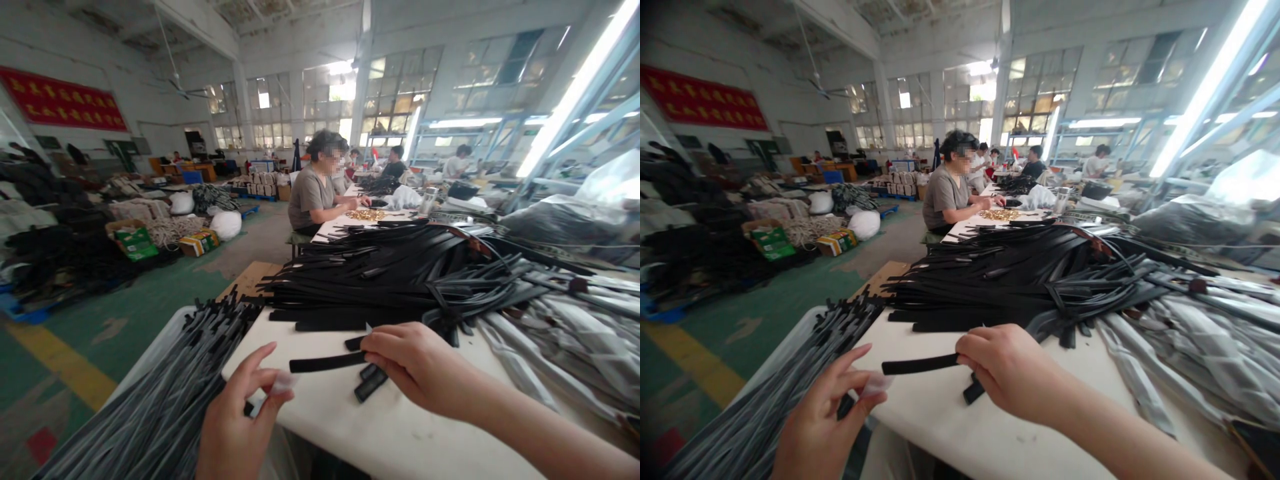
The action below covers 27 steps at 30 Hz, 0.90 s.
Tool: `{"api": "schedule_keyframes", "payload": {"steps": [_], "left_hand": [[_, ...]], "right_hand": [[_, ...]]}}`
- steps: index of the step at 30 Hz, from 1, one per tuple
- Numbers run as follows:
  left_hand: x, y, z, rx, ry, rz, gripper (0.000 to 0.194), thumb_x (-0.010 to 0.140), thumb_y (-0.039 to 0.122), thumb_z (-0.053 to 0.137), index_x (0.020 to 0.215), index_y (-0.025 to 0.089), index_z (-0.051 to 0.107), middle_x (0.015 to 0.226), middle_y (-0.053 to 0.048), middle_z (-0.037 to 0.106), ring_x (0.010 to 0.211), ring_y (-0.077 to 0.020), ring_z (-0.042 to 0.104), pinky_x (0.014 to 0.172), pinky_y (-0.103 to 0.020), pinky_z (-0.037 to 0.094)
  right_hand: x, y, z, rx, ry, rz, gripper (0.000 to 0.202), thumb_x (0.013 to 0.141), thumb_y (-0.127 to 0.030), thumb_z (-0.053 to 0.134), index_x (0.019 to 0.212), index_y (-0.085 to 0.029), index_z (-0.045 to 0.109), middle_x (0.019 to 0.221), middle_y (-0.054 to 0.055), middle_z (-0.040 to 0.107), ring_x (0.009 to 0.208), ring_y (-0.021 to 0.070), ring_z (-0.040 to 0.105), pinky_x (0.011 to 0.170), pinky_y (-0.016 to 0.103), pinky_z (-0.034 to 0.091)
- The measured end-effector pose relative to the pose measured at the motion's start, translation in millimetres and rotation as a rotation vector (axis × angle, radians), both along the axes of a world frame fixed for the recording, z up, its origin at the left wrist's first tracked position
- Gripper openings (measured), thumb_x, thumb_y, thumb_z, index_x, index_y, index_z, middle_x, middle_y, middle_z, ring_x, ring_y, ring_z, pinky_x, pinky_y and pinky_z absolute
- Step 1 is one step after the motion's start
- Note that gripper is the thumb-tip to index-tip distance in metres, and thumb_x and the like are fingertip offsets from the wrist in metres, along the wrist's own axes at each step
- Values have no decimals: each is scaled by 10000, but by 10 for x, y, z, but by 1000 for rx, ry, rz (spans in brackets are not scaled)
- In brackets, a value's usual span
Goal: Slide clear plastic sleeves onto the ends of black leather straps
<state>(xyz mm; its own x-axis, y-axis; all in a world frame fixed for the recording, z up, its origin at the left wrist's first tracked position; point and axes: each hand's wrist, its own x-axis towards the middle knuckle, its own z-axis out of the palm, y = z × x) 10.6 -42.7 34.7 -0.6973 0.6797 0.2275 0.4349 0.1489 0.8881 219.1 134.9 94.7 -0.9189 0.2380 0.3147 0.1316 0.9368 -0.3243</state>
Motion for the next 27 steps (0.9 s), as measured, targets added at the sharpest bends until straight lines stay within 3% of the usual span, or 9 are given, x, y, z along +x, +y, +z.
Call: {"api": "schedule_keyframes", "payload": {"steps": [7, 12, 16, 21, 24, 27], "left_hand": [[87, -6, 61, 18, -61, 39, 523, 666, 397, 765, 1166, 282, 661, 817, 7, 784, 899, -270, 706, 852, -296, 463], [9, -5, 14, -28, 6, -41, 532, 663, 427, 783, 1167, 299, 670, 815, 12, 790, 850, -239, 730, 807, -256, 505], [56, 21, 45, 41, -14, -76, 466, 686, 363, 768, 1143, 312, 691, 828, 15, 790, 870, -219, 728, 800, -221, 509], [77, 22, 16, -10, -38, -221, 452, 749, 349, 705, 1198, 305, 671, 780, 7, 790, 802, -218, 734, 803, -234, 517], [47, 8, -62, -35, 46, -221, 428, 793, 320, 677, 1219, 354, 654, 810, 35, 796, 764, -185, 741, 791, -199, 513], [51, 8, -157, -29, 248, -332, 424, 825, 289, 677, 1237, 381, 643, 904, 44, 800, 785, -156, 750, 768, -147, 511]], "right_hand": [[0, 24, 15, -37, 24, 7, 253, 980, -219, 391, 905, -185, 630, 755, 49, 621, 640, 154, 555, 593, 278, 355], [11, 8, 23, -13, -36, 23, 233, 979, -211, 404, 874, -194, 611, 745, 36, 617, 637, 149, 553, 588, 281, 336], [36, 11, 49, 2, -88, 61, 206, 964, -167, 429, 846, -196, 595, 763, 22, 628, 647, 132, 558, 590, 272, 318], [33, -5, 146, 92, -212, 79, 164, 916, -117, 484, 823, -190, 597, 767, 14, 646, 649, 130, 577, 577, 281, 294], [-7, -84, 152, 168, -284, 73, 129, 879, -97, 520, 843, -185, 608, 781, 19, 661, 659, 139, 593, 563, 289, 284], [-96, -274, 34, 245, -307, 102, 101, 867, -115, 529, 887, -180, 604, 799, 27, 671, 627, 151, 591, 533, 303, 258]]}}
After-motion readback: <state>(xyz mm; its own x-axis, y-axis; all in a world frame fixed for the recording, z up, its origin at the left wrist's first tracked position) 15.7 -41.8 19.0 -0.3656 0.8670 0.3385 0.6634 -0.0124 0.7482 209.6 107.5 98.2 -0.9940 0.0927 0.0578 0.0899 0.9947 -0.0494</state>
